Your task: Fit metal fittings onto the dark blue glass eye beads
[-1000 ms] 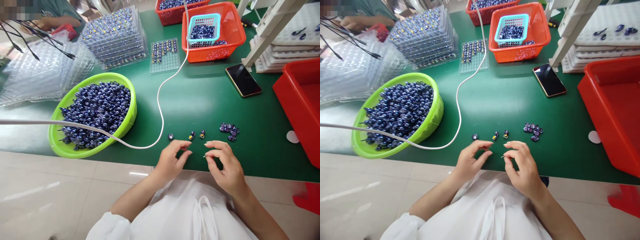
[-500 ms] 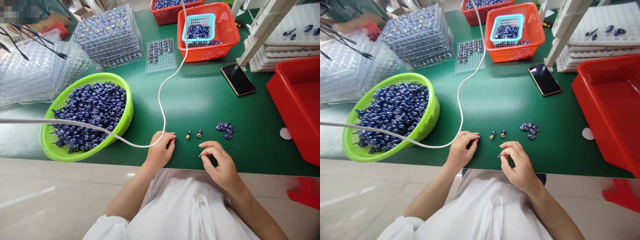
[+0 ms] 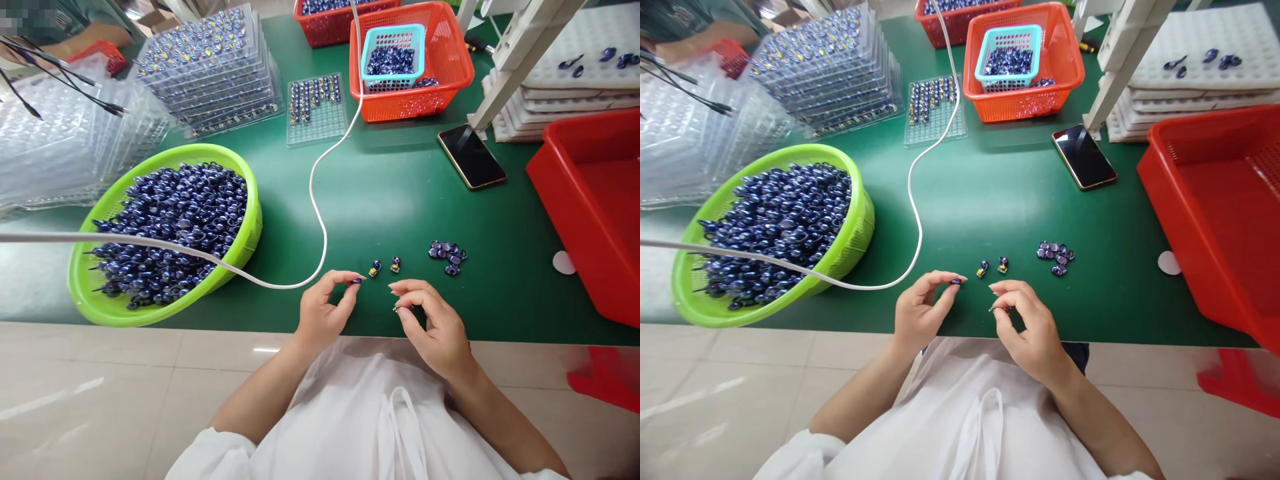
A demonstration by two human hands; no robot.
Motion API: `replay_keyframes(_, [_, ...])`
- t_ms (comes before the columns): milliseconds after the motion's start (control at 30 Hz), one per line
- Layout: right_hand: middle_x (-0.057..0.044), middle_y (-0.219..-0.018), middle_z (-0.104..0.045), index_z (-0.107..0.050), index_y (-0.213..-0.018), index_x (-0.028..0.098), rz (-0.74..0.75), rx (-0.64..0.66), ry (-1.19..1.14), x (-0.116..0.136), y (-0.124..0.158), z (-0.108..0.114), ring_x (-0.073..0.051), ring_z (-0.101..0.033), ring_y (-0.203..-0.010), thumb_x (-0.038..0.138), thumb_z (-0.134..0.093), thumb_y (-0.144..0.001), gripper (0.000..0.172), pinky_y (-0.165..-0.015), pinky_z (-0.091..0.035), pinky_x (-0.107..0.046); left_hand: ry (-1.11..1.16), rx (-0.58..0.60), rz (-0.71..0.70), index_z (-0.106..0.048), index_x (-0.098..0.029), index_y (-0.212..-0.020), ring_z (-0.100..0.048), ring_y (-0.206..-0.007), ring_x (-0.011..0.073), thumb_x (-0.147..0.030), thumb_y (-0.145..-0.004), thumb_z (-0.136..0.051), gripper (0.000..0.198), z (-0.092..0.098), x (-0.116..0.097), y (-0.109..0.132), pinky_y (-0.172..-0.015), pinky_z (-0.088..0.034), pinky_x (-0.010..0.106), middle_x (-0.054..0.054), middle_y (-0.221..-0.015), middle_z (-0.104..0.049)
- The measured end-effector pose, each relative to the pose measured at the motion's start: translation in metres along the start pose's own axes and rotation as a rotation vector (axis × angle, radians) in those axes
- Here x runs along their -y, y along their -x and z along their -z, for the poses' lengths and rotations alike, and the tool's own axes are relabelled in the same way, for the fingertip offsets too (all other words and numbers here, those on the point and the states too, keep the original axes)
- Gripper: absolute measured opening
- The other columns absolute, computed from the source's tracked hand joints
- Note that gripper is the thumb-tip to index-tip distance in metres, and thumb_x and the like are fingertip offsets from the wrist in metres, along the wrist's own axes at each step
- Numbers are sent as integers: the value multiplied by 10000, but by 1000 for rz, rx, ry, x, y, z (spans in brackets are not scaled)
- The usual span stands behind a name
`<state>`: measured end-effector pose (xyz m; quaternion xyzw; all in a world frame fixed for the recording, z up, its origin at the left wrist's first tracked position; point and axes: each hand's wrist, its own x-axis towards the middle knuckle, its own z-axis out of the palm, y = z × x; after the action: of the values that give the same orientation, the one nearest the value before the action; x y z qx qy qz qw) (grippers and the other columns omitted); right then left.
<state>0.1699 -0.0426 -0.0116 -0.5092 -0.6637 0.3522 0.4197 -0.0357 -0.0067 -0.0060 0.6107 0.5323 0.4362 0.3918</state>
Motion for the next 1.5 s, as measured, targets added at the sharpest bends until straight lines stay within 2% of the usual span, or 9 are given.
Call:
replay_keyframes(100, [-66,-1245,-661,-588,-988,262,32,-29,-57,7,-3,-5,-228,-661,-1107,123,-555,-921,158,-930,-544,-406,387,136,236,-717,-174,-948,-719,-904,193,-264,-873,-712,117,-13,-11,3,-831,-584,311,74,-976,-763])
replay_keyframes(233, [-68,-1183,-689,-580,-1013,270,118,-103,4,14,-4,-10,-236,-661,-1097,93,-567,-908,207,-935,-541,-441,613,80,281,-741,-187,-851,-689,-915,175,-256,-782,-801,115,-30,-13,1,-724,-588,247,46,-981,-718])
replay_keyframes(400, [-85,-1188,-689,-572,-1073,283,225,-141,145,11,-1,-11,-256,-659,-1078,71,-582,-880,286,-913,-553,-485,453,64,271,-760,-197,-965,-722,-787,157,-265,-848,-742,137,-35,-12,3,-778,-600,277,40,-929,-771])
replay_keyframes(600, [-89,-1185,-708,-588,-1072,267,296,-88,264,7,-1,-11,-274,-644,-1122,46,-612,-839,322,-927,-547,-491,247,158,161,-719,-208,-1178,-758,-956,205,-246,-930,-630,266,-32,-11,6,-891,-594,304,68,-1090,-792])
replay_keyframes(700, [-69,-1159,-715,-590,-1033,270,215,-68,149,9,-2,-7,-258,-650,-1104,60,-604,-859,273,-937,-535,-466,291,198,216,-732,-202,-1152,-768,-856,196,-266,-912,-661,259,-29,-10,5,-820,-614,296,62,-1006,-805])
replay_keyframes(867, [-27,-976,-688,-610,-941,261,-121,-105,-76,13,-7,4,-187,-662,-927,171,-562,-942,101,-825,-541,-338,478,217,305,-784,-208,-1042,-742,-772,175,-313,-827,-772,240,-27,-5,4,-776,-612,293,47,-894,-793])
replay_keyframes(1000, [0,-851,-655,-610,-857,249,-186,-12,-101,17,-14,8,-156,-625,-778,203,-584,-921,83,-733,-521,-287,398,218,152,-807,-239,-1000,-699,-747,162,-296,-800,-806,208,-26,-4,2,-741,-581,284,39,-842,-765])
replay_keyframes(1233, [23,-784,-661,-636,-824,243,-301,70,-106,21,-19,10,-141,-618,-726,199,-612,-883,77,-690,-496,-256,212,314,-199,-772,-275,-1120,-698,-741,168,-227,-875,-732,253,-16,-2,-9,-755,-560,302,32,-795,-783])
replay_keyframes(1500, [28,-789,-669,-628,-810,234,-399,150,-111,21,-21,12,-129,-620,-735,211,-608,-882,78,-629,-465,-228,119,365,-380,-744,-232,-1165,-661,-685,136,-195,-884,-723,285,-12,4,-12,-682,-535,253,36,-769,-759])
